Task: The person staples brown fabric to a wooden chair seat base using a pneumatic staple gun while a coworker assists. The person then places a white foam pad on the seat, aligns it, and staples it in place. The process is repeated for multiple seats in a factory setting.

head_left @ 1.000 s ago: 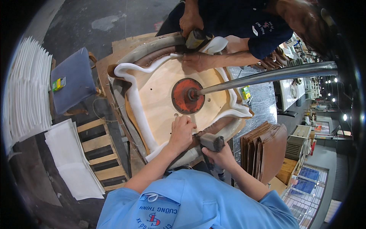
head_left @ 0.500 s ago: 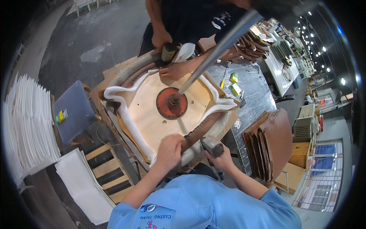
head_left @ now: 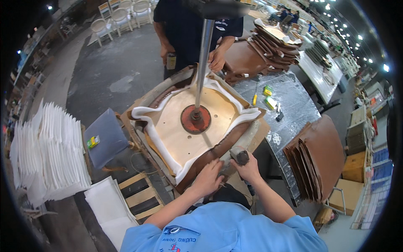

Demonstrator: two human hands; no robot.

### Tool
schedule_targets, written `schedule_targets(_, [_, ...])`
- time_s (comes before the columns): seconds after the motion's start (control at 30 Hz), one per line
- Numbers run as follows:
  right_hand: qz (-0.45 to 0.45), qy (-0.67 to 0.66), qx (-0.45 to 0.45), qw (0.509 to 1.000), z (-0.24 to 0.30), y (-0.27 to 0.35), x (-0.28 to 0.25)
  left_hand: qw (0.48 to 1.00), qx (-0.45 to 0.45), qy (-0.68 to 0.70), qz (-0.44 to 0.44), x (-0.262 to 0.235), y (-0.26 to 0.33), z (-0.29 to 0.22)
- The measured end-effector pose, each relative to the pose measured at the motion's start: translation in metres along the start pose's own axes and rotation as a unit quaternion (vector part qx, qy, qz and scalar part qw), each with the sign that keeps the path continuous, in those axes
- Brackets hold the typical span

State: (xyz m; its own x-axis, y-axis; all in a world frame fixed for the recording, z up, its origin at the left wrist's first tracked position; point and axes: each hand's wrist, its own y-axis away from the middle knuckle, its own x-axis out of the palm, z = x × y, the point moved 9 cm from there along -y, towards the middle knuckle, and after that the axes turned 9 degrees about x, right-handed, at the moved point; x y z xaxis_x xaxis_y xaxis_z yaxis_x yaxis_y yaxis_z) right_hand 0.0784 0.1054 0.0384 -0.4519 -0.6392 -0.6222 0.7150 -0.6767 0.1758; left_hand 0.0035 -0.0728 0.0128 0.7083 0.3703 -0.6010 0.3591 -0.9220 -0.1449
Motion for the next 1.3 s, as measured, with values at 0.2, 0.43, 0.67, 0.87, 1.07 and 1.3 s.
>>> schedule_targets(0.2, [-0.02,0.005,-0.043,0.999,-0.01,-0.005,-0.009,0.942,-0.207,0.205,-0.168,-0.068,0.112,-0.001])
schedule_targets(0.43, [0.002,0.05,-0.061,0.997,-0.006,-0.033,-0.023,0.845,-0.329,0.222,-0.359,-0.084,0.204,0.041])
schedule_targets(0.67, [-0.059,0.106,-0.104,0.987,-0.004,-0.083,-0.069,0.795,-0.382,0.323,-0.344,-0.07,0.156,0.073])
schedule_targets(0.87, [-0.019,0.081,-0.169,0.982,0.04,-0.05,-0.077,0.818,-0.387,0.286,-0.316,-0.076,0.13,0.093])
schedule_targets(1.07, [0.034,0.234,-0.192,0.952,0.079,-0.058,-0.03,0.815,-0.375,0.391,-0.207,-0.033,0.091,0.094])
schedule_targets(1.3, [0.057,0.366,-0.247,0.895,0.074,-0.107,0.042,0.769,-0.369,0.488,-0.185,0.024,0.07,0.071])
